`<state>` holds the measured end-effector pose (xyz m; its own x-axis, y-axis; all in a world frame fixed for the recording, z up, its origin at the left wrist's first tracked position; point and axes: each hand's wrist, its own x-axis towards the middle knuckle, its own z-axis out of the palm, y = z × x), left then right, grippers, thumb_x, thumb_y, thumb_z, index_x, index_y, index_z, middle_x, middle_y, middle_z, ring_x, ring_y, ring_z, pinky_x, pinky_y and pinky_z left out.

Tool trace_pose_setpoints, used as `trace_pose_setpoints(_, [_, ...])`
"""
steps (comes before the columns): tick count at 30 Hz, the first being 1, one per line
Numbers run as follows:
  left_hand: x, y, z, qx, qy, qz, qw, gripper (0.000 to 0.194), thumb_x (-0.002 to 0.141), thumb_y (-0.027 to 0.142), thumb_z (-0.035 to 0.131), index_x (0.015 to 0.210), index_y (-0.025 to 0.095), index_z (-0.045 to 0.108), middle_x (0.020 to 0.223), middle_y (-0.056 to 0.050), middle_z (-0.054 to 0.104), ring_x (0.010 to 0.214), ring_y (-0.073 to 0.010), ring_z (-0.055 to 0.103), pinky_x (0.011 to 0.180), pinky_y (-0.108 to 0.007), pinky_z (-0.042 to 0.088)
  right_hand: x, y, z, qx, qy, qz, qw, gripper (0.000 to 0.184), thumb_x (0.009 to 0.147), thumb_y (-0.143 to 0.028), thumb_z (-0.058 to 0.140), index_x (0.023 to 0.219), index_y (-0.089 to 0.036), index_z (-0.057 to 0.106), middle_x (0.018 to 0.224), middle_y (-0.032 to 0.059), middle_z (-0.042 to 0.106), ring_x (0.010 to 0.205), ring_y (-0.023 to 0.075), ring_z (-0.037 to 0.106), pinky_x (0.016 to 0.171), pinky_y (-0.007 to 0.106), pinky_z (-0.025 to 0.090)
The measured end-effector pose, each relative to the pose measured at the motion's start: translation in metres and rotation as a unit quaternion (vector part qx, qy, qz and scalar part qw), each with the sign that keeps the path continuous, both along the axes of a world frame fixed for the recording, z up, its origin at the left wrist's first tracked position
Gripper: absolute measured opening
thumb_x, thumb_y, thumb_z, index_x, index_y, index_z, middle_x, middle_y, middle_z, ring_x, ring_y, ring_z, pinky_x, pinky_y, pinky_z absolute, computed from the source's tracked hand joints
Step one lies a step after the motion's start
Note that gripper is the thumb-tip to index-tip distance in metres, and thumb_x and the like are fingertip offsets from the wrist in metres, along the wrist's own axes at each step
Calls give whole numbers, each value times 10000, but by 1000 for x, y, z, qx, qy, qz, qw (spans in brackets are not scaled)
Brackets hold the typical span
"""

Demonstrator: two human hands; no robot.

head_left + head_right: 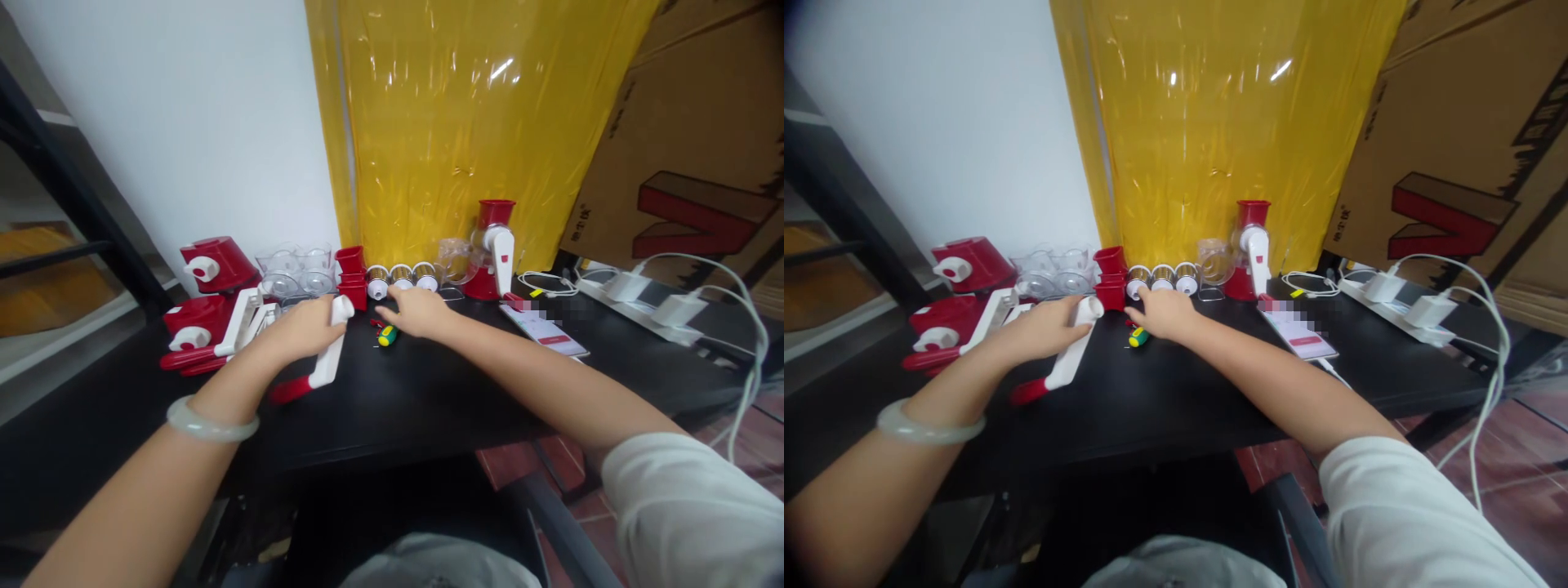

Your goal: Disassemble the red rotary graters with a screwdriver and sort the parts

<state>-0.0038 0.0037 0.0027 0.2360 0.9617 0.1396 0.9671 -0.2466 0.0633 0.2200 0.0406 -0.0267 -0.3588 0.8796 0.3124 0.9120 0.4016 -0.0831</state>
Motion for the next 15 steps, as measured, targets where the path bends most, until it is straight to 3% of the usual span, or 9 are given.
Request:
trace_pose_setpoints(2, [11, 8, 8, 32, -58, -30, 997, 510, 858, 376, 535, 1308, 137, 553, 1164, -158, 691, 1059, -351, 660, 868, -394, 504, -7, 0, -12, -90, 42, 0, 995, 739, 860, -773, 345, 1248, -177, 547, 1094, 197, 700, 932, 335, 688, 741, 407, 504])
trace_pose_setpoints(4, [16, 15, 11, 57, -125, -29, 990, 524, 844, 360, 562, 1325, 153, 540, 1141, -141, 694, 1027, -337, 667, 848, -389, 506, -10, 6, -21, -175, 86, -5, 981, 830, 799, -835, 380, 1240, -149, 533, 1012, 203, 712, 794, 313, 703, 688, 405, 517])
trace_pose_setpoints(7, [15, 23, 5, 75, -218, -11, 973, 580, 817, 325, 586, 1363, 152, 499, 1077, -118, 693, 911, -293, 680, 790, -369, 513, -11, 15, -29, -207, 116, -3, 971, 820, 744, -845, 470, 1186, -158, 540, 925, 170, 717, 699, 291, 701, 642, 401, 531])
trace_pose_setpoints(11, [12, 25, -10, 73, -273, -56, 958, 531, 789, 318, 597, 1303, 204, 526, 1058, -60, 684, 877, -254, 664, 785, -353, 510, -13, 18, -34, -217, 132, -4, 967, 673, 724, -695, 623, 1132, -170, 524, 904, 148, 711, 606, 264, 692, 568, 402, 554])
trace_pose_setpoints(15, [14, 24, -21, 78, -307, -103, 943, 457, 790, 286, 567, 1239, 206, 527, 1204, -65, 640, 1051, -264, 624, 928, -379, 469, -13, 19, -35, -304, 234, -34, 923, 516, 742, -476, 666, 1123, -184, 476, 716, 67, 673, 469, 209, 642, 425, 338, 535])
